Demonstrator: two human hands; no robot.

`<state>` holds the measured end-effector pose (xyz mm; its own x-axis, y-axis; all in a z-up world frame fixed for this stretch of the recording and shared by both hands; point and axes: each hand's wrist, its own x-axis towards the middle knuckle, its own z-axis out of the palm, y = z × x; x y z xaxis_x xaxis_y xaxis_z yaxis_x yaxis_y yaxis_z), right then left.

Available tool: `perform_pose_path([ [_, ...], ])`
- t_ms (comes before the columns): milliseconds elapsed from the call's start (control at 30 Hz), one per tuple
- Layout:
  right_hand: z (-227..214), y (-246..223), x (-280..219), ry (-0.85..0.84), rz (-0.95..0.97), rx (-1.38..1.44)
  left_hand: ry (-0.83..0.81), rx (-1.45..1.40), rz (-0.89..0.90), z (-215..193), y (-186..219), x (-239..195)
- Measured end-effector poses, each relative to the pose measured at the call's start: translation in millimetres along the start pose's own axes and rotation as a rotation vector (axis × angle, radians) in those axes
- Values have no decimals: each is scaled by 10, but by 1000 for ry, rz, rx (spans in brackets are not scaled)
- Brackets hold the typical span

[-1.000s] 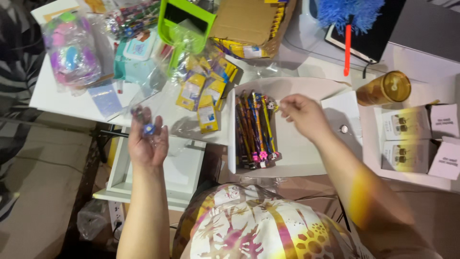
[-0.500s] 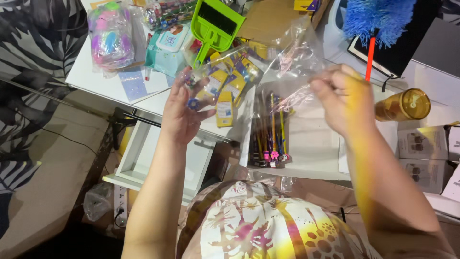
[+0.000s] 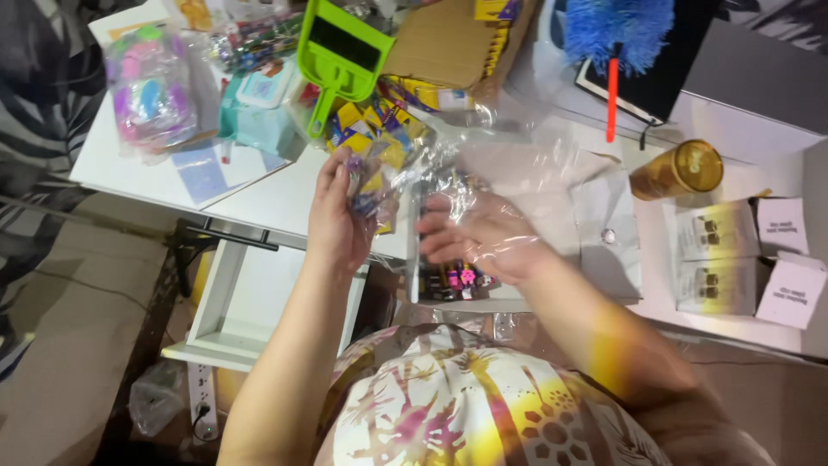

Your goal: The person unpacks colorful pens from plastic bags and places them into a white drawer. They also handle small yellow boxes and other stationery items, arranging them on the table and inside the drawer.

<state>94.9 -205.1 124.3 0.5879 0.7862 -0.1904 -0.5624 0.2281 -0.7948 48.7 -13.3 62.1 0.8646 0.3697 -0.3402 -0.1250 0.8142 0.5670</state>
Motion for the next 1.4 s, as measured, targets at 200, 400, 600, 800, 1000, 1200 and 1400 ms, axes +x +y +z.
perform_pose_path([
  [200,-50,284,383,272,-147,-404,-28,-32,-28,-97,-412,68],
  [400,-105,19,529,435,-134,-1060,-20,68,145,144,-351,206],
  [600,44,-321,680,276,-206,-11,-171,662,622,912,130,24],
  [800,-238,-165,678,-403,-470,294,-270,1101,580,1573,-54,-63],
  [1000,-360,-272,500,-239,-181,943,-230,1627,995,1666,-83,-138],
  [1200,-702,-167,289,-88,-142,744,-436,1749,863,1759,-132,-48],
  [1400,-539,-316,237,437,-36,406,-152,1850,1328,1635,-471,344],
])
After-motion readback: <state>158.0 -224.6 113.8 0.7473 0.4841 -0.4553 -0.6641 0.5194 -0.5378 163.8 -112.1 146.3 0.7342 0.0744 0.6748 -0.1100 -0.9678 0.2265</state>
